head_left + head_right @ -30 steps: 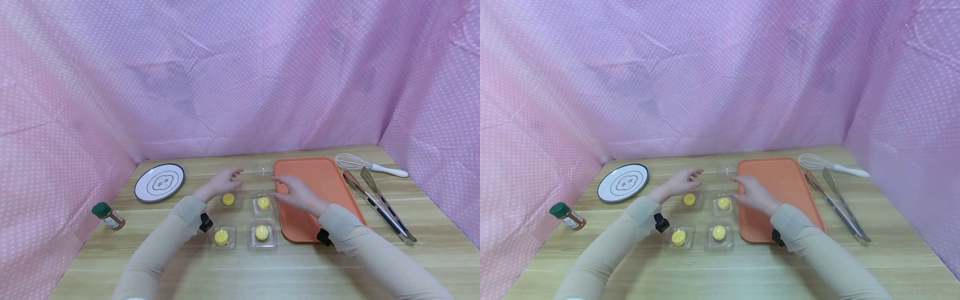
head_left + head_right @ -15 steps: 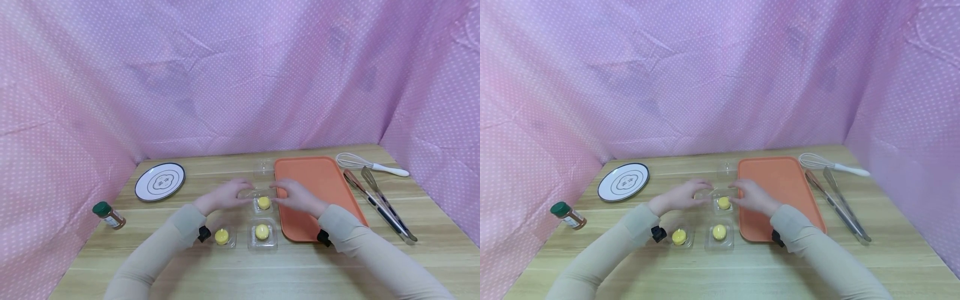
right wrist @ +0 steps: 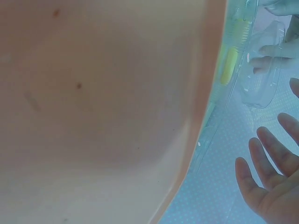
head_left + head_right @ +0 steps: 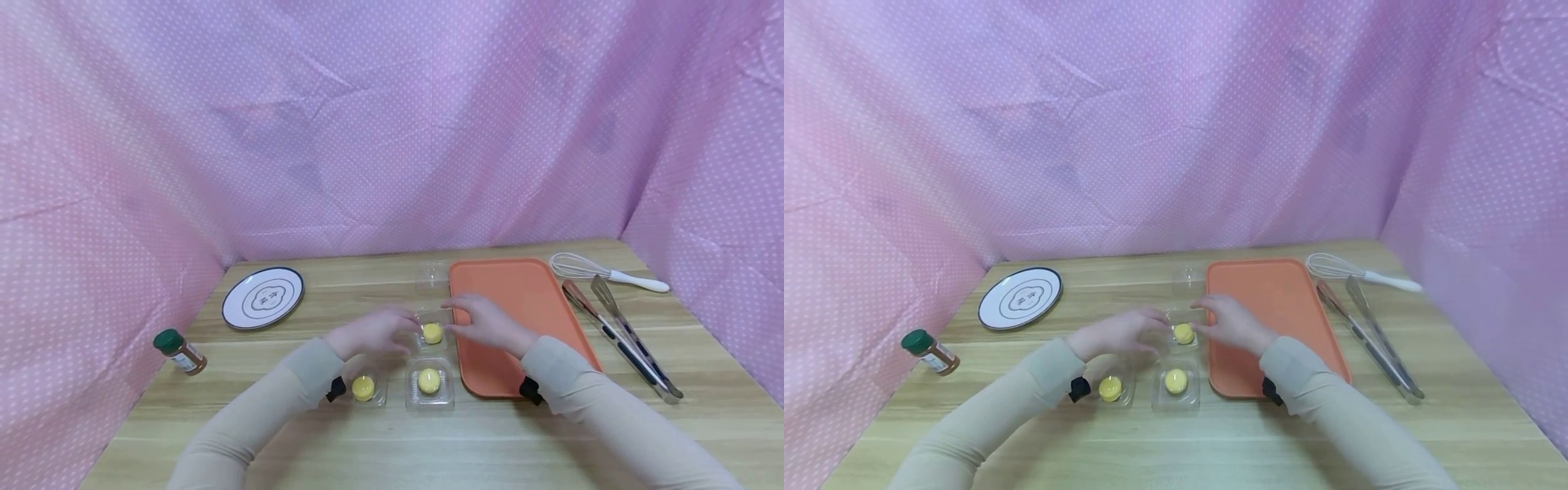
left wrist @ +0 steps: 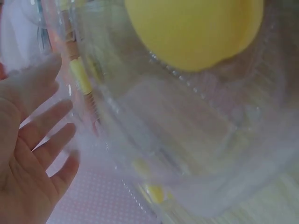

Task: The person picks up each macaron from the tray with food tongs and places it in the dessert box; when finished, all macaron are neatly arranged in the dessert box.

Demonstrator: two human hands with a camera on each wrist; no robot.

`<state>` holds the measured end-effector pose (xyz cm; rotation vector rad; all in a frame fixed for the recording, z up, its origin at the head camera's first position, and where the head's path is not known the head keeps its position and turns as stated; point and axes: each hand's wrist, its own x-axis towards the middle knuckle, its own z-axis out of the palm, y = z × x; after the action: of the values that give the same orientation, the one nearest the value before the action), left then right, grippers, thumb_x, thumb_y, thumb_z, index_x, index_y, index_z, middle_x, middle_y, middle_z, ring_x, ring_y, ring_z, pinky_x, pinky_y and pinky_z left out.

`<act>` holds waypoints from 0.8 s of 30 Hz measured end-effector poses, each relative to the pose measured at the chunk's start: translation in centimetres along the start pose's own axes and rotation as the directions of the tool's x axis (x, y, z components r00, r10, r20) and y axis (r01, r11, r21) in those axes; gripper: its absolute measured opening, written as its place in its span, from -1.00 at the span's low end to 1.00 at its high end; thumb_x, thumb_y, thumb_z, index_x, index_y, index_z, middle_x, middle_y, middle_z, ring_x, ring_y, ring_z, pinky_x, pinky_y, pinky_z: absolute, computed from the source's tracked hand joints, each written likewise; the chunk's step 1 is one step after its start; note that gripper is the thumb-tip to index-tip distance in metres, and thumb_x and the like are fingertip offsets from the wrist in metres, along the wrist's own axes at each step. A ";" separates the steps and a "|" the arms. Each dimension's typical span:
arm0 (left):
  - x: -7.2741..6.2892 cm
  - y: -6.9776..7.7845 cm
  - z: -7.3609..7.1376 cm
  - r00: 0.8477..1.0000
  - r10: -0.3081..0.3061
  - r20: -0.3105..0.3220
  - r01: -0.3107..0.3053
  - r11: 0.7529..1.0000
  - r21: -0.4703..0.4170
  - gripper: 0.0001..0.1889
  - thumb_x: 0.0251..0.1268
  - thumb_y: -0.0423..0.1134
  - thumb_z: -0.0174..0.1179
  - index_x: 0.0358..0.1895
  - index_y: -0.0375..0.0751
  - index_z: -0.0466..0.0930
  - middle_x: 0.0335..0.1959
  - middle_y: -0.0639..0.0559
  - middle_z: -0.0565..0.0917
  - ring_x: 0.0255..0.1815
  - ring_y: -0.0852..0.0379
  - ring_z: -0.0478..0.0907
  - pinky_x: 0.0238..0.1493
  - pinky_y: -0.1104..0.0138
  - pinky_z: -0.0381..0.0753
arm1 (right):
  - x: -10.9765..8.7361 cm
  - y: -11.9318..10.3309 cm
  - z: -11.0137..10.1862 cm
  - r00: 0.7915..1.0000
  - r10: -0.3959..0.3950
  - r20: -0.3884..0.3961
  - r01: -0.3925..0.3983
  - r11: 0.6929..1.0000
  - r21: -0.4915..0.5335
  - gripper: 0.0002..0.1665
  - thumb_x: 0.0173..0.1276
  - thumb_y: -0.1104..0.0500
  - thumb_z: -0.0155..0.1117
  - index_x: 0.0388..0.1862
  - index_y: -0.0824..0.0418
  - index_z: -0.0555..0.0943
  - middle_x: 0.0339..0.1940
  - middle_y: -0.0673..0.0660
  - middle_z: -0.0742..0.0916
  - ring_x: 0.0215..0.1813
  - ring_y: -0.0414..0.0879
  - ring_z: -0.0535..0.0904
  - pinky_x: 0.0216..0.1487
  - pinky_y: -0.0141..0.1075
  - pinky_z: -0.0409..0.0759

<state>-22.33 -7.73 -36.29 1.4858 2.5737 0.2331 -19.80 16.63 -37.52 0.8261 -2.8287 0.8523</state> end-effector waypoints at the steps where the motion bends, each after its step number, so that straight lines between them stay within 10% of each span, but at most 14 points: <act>1: 0.1 0.0 0.1 1.000 0.011 -0.006 -0.011 1.000 0.023 -0.60 0.16 -0.23 0.28 0.08 -0.22 0.57 0.14 -0.07 0.58 0.23 -0.02 0.44 0.36 0.13 0.33 | 0.0 0.0 0.0 1.000 -0.004 -0.004 0.004 1.000 -0.004 -0.50 0.21 0.13 0.35 0.11 0.31 0.56 0.09 0.24 0.65 0.19 0.19 0.51 0.24 0.08 0.44; 12: 0.8 -0.1 0.6 0.993 0.114 -0.040 -0.111 0.991 0.075 -0.76 0.17 -0.36 0.26 -0.06 -0.23 0.65 -0.11 -0.02 0.71 -0.07 0.10 0.64 0.06 0.37 0.59 | -0.3 0.0 -0.2 0.999 0.027 -0.021 -0.026 1.000 0.015 -0.47 0.22 0.09 0.35 0.14 0.30 0.55 0.13 0.25 0.64 0.22 0.21 0.47 0.28 0.10 0.40; 24: 1.1 0.3 0.4 0.997 0.061 -0.054 -0.057 0.996 0.072 -0.79 0.15 -0.42 0.26 -0.13 -0.18 0.70 -0.15 0.03 0.74 -0.11 0.14 0.66 0.02 0.40 0.60 | -0.3 -0.2 -0.4 0.999 0.035 -0.012 -0.034 0.999 0.011 -0.46 0.24 0.08 0.33 0.15 0.31 0.54 0.14 0.27 0.63 0.24 0.24 0.46 0.30 0.12 0.37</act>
<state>-22.56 -6.59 -36.70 1.6038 2.6098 0.1960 -19.44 16.86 -37.18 0.7725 -2.8380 0.8741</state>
